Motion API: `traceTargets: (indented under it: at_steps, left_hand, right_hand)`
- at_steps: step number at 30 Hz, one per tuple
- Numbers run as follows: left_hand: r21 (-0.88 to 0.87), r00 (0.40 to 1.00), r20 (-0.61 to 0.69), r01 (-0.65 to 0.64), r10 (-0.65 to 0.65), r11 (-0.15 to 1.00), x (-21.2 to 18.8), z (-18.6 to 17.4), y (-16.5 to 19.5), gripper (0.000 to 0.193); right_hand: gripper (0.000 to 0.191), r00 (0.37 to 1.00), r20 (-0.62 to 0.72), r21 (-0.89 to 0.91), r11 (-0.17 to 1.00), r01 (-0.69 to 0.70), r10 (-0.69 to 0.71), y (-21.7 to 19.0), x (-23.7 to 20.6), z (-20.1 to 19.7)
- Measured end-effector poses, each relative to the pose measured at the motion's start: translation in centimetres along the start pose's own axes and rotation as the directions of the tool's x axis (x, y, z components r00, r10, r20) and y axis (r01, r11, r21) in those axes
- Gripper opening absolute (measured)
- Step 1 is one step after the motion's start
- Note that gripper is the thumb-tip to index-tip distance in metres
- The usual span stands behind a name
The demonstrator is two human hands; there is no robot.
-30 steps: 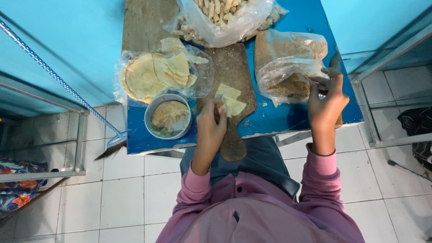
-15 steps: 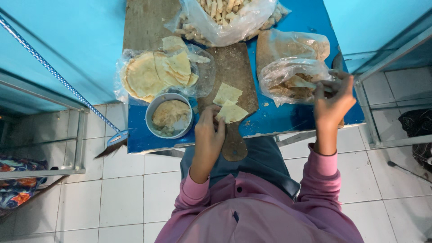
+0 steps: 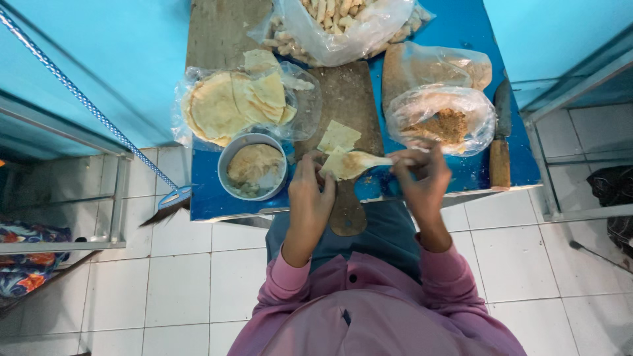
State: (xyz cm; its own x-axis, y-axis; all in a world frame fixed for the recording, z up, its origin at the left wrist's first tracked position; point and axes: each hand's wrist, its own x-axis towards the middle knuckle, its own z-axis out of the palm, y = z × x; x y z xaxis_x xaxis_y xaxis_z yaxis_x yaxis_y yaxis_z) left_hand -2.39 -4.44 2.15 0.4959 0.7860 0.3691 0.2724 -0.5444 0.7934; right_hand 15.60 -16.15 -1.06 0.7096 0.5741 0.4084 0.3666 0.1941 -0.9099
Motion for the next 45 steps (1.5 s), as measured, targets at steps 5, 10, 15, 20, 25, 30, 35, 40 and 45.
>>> traceTargets:
  at_steps: [5, 10, 15, 20, 25, 30, 35, 40, 45]
  left_hand:
    - [-0.072, 0.999, -0.026, -0.024, 0.022, 0.997, 0.1, 0.1, -0.3, 0.035]
    - [-0.142, 1.0, -0.01, 0.005, -0.006, 0.99, 0.3, 0.2, -0.3, 0.033]
    - [-0.162, 1.0, -0.003, 0.023, -0.024, 0.986, 0.3, 0.2, -0.2, 0.033]
    - [-0.112, 0.999, -0.018, -0.046, 0.044, 0.993, 0.2, 0.2, -0.3, 0.032]
    - [-0.055, 0.994, -0.043, -0.1, 0.097, 0.994, 0.1, 0.5, 0.0, 0.028]
    - [-0.051, 0.983, -0.018, -0.184, 0.184, 0.982, 0.0, 0.6, 0.2, 0.023]
    - [-0.004, 0.977, 0.004, -0.213, 0.213, 0.977, 0.1, 0.6, 0.0, 0.011]
    - [0.024, 0.975, 0.012, -0.222, 0.222, 0.975, 0.0, 0.6, -0.3, 0.011]
    - [0.004, 0.973, -0.006, -0.23, 0.23, 0.973, 0.0, 0.7, -0.4, 0.013]
  right_hand:
    - [0.033, 0.972, 0.037, -0.341, 0.912, 0.23, -0.231, -1.5, -0.8, 1.7]
    - [0.033, 0.872, 0.114, -0.364, 0.797, 0.482, -0.476, -2.2, -1.0, 1.3]
    - [0.034, 0.876, 0.102, -0.363, 0.802, 0.474, -0.471, -1.6, -1.2, 1.2]
    - [0.036, 0.973, -0.039, -0.141, 0.966, 0.218, -0.226, 0.0, -1.1, 1.1]
    - [0.034, 0.95, -0.213, -0.189, 0.964, 0.188, -0.228, 0.9, -0.6, -3.2]
    - [0.046, 0.889, -0.379, -0.566, 0.824, -0.004, -0.256, 0.6, 1.7, -7.5]
    - [0.045, 0.895, -0.235, -0.828, 0.56, 0.021, -0.38, -0.8, 1.9, -5.5]
    - [0.046, 0.892, 0.135, -0.609, 0.674, 0.419, -0.432, -2.4, -1.4, 1.0]
    - [0.056, 0.937, 0.137, -0.561, 0.755, 0.34, -0.321, -3.1, -2.3, 4.5]
